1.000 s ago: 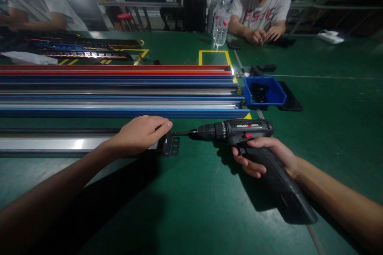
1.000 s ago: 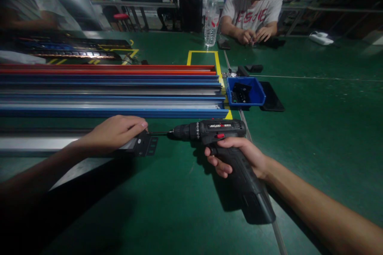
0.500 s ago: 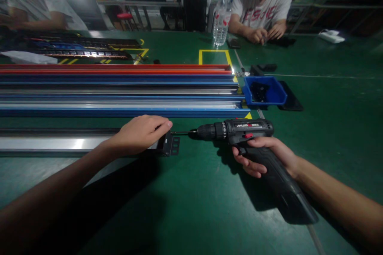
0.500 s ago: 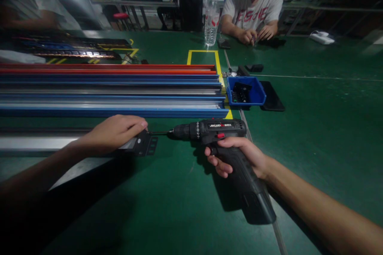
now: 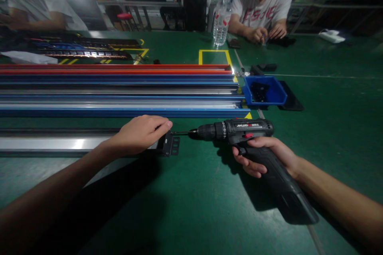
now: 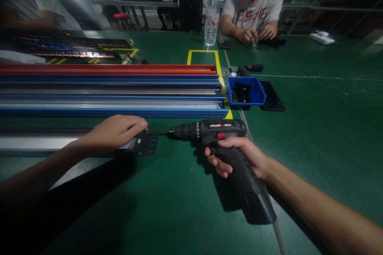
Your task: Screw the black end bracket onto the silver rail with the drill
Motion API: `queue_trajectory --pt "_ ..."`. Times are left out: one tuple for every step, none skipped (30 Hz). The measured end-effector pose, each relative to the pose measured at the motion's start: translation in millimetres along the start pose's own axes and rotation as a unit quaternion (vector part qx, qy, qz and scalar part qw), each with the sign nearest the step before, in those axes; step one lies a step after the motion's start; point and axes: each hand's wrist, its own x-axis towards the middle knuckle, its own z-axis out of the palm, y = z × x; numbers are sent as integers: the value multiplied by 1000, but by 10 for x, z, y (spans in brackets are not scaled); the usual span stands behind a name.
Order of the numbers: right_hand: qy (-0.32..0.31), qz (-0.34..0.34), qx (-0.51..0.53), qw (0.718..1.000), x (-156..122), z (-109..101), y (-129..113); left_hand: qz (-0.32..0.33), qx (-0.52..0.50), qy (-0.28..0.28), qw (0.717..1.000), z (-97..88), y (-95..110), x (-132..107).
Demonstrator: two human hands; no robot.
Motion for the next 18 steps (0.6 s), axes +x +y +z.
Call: queue_trajectory --pt "1 -1 0 1000 1 -2 2 -1 -1 -1 1000 -3 3 -1" --pt "2 -2 -1 1000 2 -4 4 -2 -2 -3 1000 -5 5 -2" --pt "2 -3 -2 1000 2 -8 6 -3 -3 -3 1000 -6 6 -2" --pt "1 -3 -3 1000 3 -12 7 -4 -3 -3 1000 -6 7 -2" --pt "0 -4 -4 1000 3 -15 8 -5 -4 0 1000 -5 6 -2" --pt "-1 -3 -5 1000 3 -17 9 -4 -3 2 1000 -4 5 -1" --pt "-3 -2 -5 1000 4 -18 9 -4 -2 2 1000 -3 3 0" --pt "-6 -1 -6 1000 4 -16 9 -3 0 1 1000 -1 1 1" --pt "-6 -1 -6 1000 4 -13 8 -3 2 0 1000 1 -3 3" --pt "-7 -1 -5 1000 5 -9 7 -2 4 -1 1000 3 -7 5" --pt "-6 -1 -4 1000 5 -3 5 0 5 -1 1000 5 -12 6" --pt "-5 -1 -3 1000 5 2 4 2 7 -3 1000 7 -17 8" --pt "-3 -1 -3 1000 5 7 2 5 8 -4 1000 9 -22 9" --pt "-2 -1 -4 1000 4 11 0 7 9 -5 1000 10 -25 10" --pt "-2 -1 -6 1000 4 14 -1 8 9 -6 1000 11 -27 10" --pt "-1 -1 -7 1000 2 16 -2 6 9 -8 1000 12 -28 10" --pt "-1 -1 -8 1000 1 18 -3 4 8 -8 1000 12 -27 9" --pt "1 -1 -9 1000 0 19 -3 1 6 -7 1000 11 -25 8"
